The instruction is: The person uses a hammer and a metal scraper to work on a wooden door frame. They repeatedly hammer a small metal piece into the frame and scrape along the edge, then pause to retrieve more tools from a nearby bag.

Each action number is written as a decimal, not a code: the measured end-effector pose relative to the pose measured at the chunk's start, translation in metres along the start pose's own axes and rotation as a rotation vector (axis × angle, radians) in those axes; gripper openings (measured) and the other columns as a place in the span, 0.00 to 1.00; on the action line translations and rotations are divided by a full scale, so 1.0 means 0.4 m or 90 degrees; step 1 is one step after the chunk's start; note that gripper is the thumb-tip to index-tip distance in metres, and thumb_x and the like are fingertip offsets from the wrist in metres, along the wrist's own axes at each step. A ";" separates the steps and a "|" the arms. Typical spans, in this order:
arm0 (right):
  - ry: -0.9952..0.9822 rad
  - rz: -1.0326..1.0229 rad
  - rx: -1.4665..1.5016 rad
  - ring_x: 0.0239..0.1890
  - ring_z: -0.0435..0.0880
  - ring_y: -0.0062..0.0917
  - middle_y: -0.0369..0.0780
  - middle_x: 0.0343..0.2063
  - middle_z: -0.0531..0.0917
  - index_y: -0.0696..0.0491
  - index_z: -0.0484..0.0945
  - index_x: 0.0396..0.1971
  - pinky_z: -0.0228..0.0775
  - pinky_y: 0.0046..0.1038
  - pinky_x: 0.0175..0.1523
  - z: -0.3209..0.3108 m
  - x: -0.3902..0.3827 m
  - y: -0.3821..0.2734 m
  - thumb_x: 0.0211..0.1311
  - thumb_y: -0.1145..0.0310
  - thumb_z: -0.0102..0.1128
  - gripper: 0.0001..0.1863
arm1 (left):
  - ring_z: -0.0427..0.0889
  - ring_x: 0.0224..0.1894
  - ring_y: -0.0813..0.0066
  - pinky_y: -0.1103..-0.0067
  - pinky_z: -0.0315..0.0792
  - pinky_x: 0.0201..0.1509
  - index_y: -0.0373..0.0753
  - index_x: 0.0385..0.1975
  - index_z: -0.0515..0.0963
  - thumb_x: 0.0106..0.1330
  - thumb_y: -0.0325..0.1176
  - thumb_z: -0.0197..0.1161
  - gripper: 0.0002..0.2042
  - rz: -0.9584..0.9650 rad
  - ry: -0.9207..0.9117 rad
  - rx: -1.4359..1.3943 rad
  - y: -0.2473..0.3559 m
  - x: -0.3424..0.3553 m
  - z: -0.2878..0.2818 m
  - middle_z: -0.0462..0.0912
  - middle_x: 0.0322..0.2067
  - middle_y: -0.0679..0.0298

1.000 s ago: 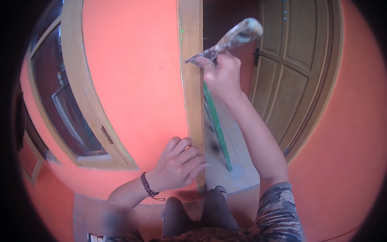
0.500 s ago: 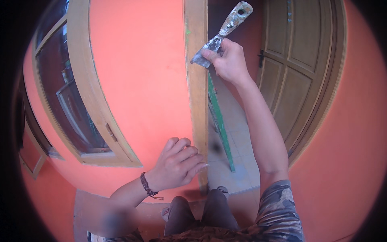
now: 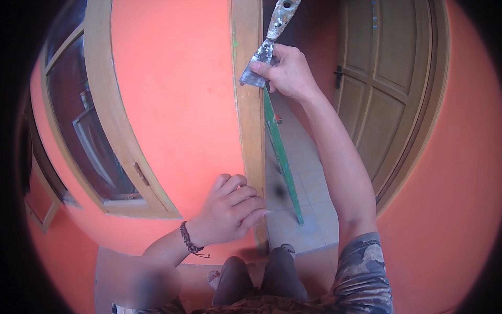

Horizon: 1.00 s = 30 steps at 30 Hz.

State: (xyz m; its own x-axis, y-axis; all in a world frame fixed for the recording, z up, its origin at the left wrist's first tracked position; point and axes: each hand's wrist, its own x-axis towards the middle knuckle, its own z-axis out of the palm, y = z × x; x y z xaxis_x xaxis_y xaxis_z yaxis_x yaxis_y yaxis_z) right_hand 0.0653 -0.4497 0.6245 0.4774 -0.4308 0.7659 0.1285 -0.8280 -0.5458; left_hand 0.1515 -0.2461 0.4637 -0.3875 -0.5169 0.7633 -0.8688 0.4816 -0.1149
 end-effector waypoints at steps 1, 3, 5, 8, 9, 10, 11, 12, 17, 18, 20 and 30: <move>0.018 -0.005 -0.007 0.21 0.82 0.20 0.40 0.23 0.84 0.59 0.80 0.32 0.71 0.23 0.25 0.008 -0.007 -0.006 0.53 0.69 0.67 0.10 | 0.72 0.37 0.69 0.73 0.62 0.41 0.41 0.28 0.80 0.53 0.31 0.69 0.06 -0.006 0.003 0.009 -0.005 0.004 -0.012 0.77 0.29 0.68; 0.059 -0.054 -0.082 0.24 0.83 0.23 0.40 0.24 0.85 0.59 0.81 0.32 0.74 0.26 0.29 0.019 -0.009 -0.019 0.53 0.67 0.68 0.11 | 0.73 0.37 0.68 0.72 0.62 0.41 0.41 0.29 0.80 0.54 0.31 0.68 0.06 -0.018 0.032 0.041 -0.025 0.030 -0.047 0.77 0.29 0.67; 0.096 -0.130 -0.225 0.27 0.85 0.26 0.42 0.25 0.85 0.58 0.82 0.33 0.76 0.29 0.34 0.023 -0.018 -0.015 0.52 0.65 0.68 0.13 | 0.75 0.36 0.67 0.72 0.64 0.41 0.39 0.30 0.80 0.55 0.31 0.68 0.06 -0.032 0.122 0.078 -0.068 0.095 -0.081 0.79 0.28 0.64; 0.040 -0.057 -0.168 0.31 0.86 0.31 0.44 0.28 0.86 0.58 0.82 0.33 0.77 0.32 0.40 -0.004 0.012 0.007 0.52 0.64 0.68 0.14 | 0.77 0.31 0.64 0.72 0.68 0.39 0.36 0.32 0.80 0.59 0.33 0.65 0.07 0.008 0.287 0.197 -0.185 0.259 -0.151 0.80 0.27 0.60; 0.048 -0.058 -0.160 0.33 0.87 0.30 0.45 0.28 0.86 0.58 0.82 0.36 0.77 0.31 0.41 0.008 0.010 0.012 0.52 0.64 0.68 0.15 | 0.77 0.29 0.65 0.72 0.70 0.36 0.35 0.33 0.80 0.60 0.34 0.64 0.09 -0.014 0.270 0.185 -0.214 0.306 -0.170 0.80 0.27 0.58; 0.058 -0.062 -0.175 0.33 0.87 0.31 0.45 0.28 0.86 0.58 0.82 0.36 0.77 0.32 0.41 0.018 0.007 -0.003 0.52 0.64 0.68 0.15 | 0.77 0.27 0.65 0.72 0.71 0.34 0.33 0.33 0.80 0.61 0.36 0.64 0.11 -0.035 0.258 0.173 -0.233 0.354 -0.188 0.80 0.27 0.57; 0.066 -0.061 -0.199 0.32 0.87 0.31 0.45 0.28 0.86 0.58 0.82 0.37 0.77 0.32 0.41 0.024 -0.002 -0.016 0.52 0.65 0.68 0.15 | 0.77 0.24 0.67 0.73 0.71 0.31 0.33 0.33 0.80 0.61 0.38 0.63 0.12 -0.072 0.219 0.135 -0.261 0.403 -0.188 0.80 0.25 0.56; 0.075 -0.064 -0.215 0.32 0.87 0.31 0.45 0.28 0.86 0.59 0.82 0.37 0.77 0.32 0.41 0.029 -0.007 -0.036 0.53 0.66 0.67 0.14 | 0.76 0.21 0.68 0.73 0.71 0.28 0.32 0.32 0.80 0.62 0.39 0.62 0.13 -0.108 0.178 0.105 -0.262 0.435 -0.199 0.79 0.23 0.56; 0.061 -0.088 -0.206 0.34 0.86 0.35 0.47 0.29 0.85 0.60 0.80 0.39 0.77 0.33 0.42 0.019 -0.039 -0.048 0.55 0.72 0.64 0.12 | 0.77 0.21 0.64 0.72 0.72 0.29 0.32 0.29 0.80 0.61 0.38 0.62 0.12 -0.211 0.016 -0.052 -0.220 0.480 -0.173 0.79 0.20 0.54; 0.067 -0.090 -0.239 0.35 0.86 0.36 0.47 0.29 0.85 0.60 0.80 0.39 0.77 0.33 0.42 0.021 -0.048 -0.051 0.55 0.73 0.63 0.11 | 0.75 0.17 0.70 0.75 0.70 0.25 0.32 0.29 0.79 0.62 0.40 0.62 0.14 -0.217 0.035 -0.040 -0.236 0.476 -0.151 0.77 0.17 0.57; 0.065 -0.093 -0.199 0.36 0.85 0.39 0.48 0.30 0.84 0.61 0.79 0.39 0.77 0.34 0.43 0.024 -0.054 -0.045 0.54 0.76 0.61 0.11 | 0.74 0.16 0.71 0.76 0.70 0.24 0.32 0.27 0.79 0.63 0.40 0.61 0.15 -0.157 0.068 0.000 -0.241 0.467 -0.145 0.75 0.14 0.57; 0.113 -0.163 -0.208 0.33 0.85 0.40 0.47 0.24 0.84 0.60 0.80 0.33 0.76 0.34 0.39 0.031 -0.040 -0.023 0.52 0.74 0.64 0.08 | 0.83 0.30 0.49 0.64 0.76 0.37 0.32 0.31 0.81 0.59 0.31 0.58 0.09 -0.102 0.081 0.122 -0.284 0.486 -0.144 0.81 0.26 0.43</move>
State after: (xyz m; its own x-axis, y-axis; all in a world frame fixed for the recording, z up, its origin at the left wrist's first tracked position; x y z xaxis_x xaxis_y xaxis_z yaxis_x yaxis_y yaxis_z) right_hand 0.0673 -0.4309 0.6131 0.3059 -0.2283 0.9243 -0.0712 -0.9736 -0.2169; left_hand 0.1928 -0.3604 0.6617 -0.2098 -0.4763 0.8539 -0.9629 0.2525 -0.0958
